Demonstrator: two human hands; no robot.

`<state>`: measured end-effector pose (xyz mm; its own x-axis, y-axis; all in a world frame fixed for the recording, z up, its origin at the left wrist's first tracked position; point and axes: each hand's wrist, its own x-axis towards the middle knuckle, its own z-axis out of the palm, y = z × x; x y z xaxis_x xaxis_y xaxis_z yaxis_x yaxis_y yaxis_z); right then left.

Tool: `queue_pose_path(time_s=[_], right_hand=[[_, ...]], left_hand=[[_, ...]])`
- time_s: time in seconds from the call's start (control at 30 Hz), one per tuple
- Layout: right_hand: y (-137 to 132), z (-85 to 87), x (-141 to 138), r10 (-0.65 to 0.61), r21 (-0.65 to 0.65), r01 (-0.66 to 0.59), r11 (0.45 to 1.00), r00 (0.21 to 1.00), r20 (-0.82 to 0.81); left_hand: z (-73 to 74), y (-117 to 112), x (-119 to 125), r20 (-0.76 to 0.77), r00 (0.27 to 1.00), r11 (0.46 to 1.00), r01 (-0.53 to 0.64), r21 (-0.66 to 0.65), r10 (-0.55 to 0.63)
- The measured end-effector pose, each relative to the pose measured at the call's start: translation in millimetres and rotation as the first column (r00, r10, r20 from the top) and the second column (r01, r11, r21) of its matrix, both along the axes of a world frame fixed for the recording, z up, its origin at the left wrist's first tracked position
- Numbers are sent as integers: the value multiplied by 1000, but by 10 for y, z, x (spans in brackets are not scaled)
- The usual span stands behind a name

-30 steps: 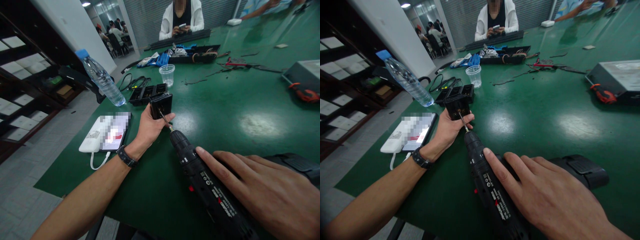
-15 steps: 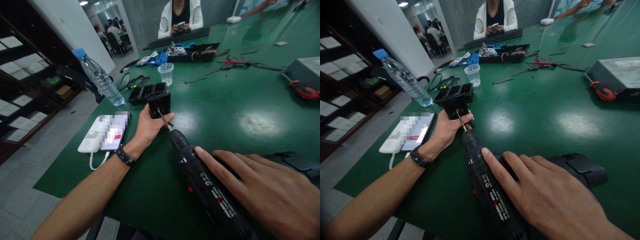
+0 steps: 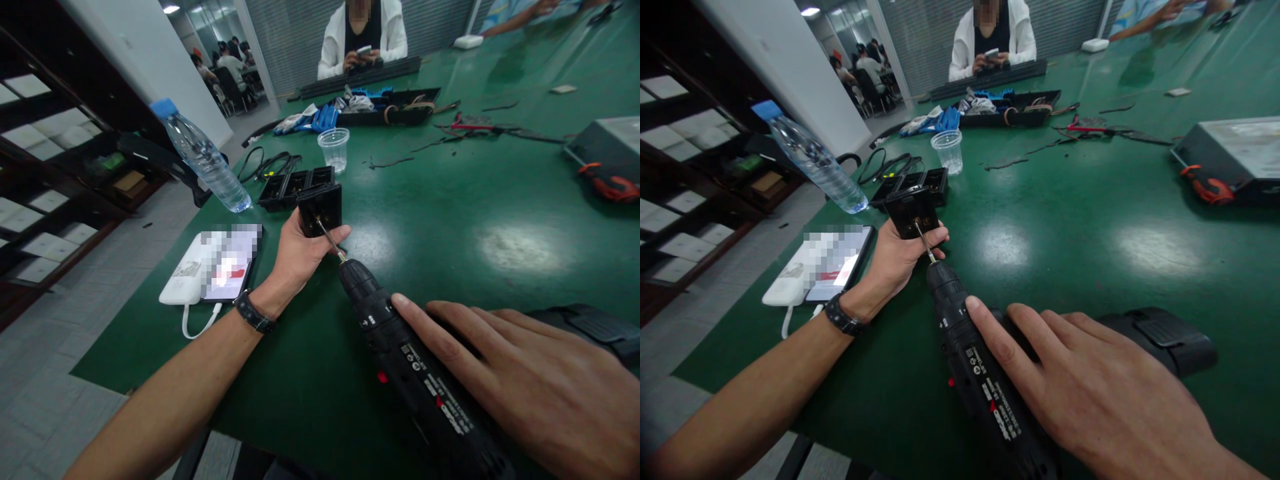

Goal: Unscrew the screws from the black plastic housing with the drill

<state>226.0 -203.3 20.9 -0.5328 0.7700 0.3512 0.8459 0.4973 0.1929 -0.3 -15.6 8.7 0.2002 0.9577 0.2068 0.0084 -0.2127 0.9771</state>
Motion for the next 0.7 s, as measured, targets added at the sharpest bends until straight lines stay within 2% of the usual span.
queue_pose_path(time_s=[0.3, 0.7], right_hand=[[0, -11, 13, 7, -28, -7, 1000, 1000, -2], [81, 142, -37, 69, 56, -69, 996, 998, 7]], left_hand=[[3, -14, 3, 11, 1000, 1000, 18, 12, -18], [47, -48, 38, 2, 1000, 1000, -2, -6, 2]])
